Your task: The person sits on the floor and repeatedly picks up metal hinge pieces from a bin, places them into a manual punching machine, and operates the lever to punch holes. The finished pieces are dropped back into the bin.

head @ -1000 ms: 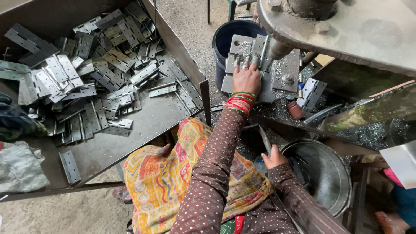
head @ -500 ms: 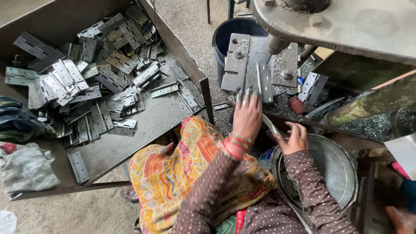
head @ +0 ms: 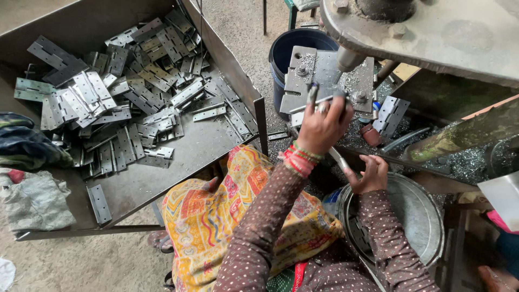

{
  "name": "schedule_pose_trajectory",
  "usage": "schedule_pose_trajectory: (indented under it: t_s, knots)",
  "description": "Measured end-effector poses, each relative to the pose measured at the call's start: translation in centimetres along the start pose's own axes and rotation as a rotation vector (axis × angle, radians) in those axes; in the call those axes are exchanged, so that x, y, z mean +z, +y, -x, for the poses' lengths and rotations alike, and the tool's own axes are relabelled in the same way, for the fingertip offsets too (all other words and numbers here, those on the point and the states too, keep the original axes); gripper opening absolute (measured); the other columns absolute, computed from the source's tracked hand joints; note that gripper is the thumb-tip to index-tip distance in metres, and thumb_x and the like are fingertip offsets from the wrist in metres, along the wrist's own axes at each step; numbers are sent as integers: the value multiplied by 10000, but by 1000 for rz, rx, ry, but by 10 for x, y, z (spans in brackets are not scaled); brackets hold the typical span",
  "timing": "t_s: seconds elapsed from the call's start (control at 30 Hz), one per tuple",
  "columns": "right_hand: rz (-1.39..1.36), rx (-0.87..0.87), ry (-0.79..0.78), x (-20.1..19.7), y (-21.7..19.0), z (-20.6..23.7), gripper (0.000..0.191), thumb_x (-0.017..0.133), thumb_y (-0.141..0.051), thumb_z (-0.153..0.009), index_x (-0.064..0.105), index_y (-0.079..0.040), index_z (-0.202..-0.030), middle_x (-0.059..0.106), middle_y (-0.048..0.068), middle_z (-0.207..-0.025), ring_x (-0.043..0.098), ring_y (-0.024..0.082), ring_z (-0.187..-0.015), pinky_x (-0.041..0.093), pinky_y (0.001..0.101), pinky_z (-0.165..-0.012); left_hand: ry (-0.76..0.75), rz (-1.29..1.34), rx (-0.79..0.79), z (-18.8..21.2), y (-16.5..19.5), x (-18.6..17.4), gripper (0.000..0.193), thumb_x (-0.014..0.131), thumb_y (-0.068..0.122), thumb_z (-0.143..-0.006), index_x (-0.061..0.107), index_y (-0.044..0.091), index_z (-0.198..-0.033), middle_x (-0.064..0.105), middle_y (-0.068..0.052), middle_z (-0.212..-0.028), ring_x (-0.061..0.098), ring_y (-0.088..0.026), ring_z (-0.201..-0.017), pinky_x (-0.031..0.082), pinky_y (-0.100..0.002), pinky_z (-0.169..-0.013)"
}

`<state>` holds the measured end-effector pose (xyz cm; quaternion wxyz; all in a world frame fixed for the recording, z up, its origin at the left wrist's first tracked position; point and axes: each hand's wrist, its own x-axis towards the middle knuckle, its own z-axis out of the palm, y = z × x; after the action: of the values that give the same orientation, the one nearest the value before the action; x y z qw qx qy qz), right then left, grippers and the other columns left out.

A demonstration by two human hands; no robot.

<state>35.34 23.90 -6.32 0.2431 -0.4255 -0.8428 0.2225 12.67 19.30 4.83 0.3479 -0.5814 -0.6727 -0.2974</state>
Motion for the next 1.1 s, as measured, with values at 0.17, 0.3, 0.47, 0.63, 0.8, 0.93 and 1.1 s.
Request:
schedule_pose_trajectory:
  t_s: [0.17, 0.3, 0.47, 0.63, 0.8, 0.93, 1.1]
  knots:
    - [-33, 11, 12, -5, -8, 5, 588, 812, -303, -867, 584, -6, -1320, 454, 196, -1380, 570, 313, -1184, 571, 378, -924, -525, 29, -240, 8, -8, 32, 324, 591, 272, -990, 635, 36, -1207, 572, -128, -1250, 641, -253, -1054, 497, -504, -971]
    - [-15, -15, 10, -7, -13, 6, 566, 813, -279, -863, 601, -8, -1313, 463, 191, -1371, 568, 316, -1185, 566, 379, -924, -426, -158, -398, 28, -19, 24, 650, 632, 440, -905, 603, -75, -1302, 516, -205, -1486, 519, -360, -1367, 411, -472, -1092]
    - [-30, -1, -12, -6, -14, 4, 587, 822, -308, -849, 600, -25, -1313, 468, 185, -1358, 578, 308, -1150, 560, 378, -905, -493, -57, -302, 45, 3, -7, 775, 605, 549, -838, 613, -59, -1319, 499, -184, -1471, 464, -333, -1385, 321, -566, -1162]
    - [158, -99, -4, -10, -15, 4, 542, 821, -320, -851, 632, -53, -1284, 519, 154, -1334, 579, 341, -1220, 505, 465, -1051, -593, 68, -348, 38, 11, 10, 507, 537, 440, -1031, 658, 16, -1283, 557, -118, -1450, 484, -303, -1431, 285, -577, -1244]
    - [194, 10, -134, -6, -7, 4, 600, 821, -394, -824, 617, -59, -1278, 522, 162, -1331, 600, 366, -1184, 508, 475, -999, -395, 4, -376, 17, -10, 47, 477, 547, 363, -966, 663, -9, -1241, 584, -115, -1361, 509, -304, -1360, 293, -594, -1171]
    - [226, -155, -154, 25, 11, 17, 804, 842, -422, -705, 536, 5, -1314, 565, 262, -1219, 635, 427, -1028, 544, 483, -878, -521, 43, -377, 13, -14, 46, 439, 590, 297, -889, 676, 9, -1209, 585, -108, -1356, 517, -308, -1364, 310, -587, -1162]
    - [325, 194, -306, 71, 25, 36, 590, 728, -396, -897, 509, -56, -1326, 720, 254, -1017, 697, 467, -897, 556, 544, -757, -600, 154, -424, 17, -13, 34, 330, 597, 284, -904, 720, 49, -1101, 592, -94, -1338, 534, -304, -1369, 362, -561, -1132]
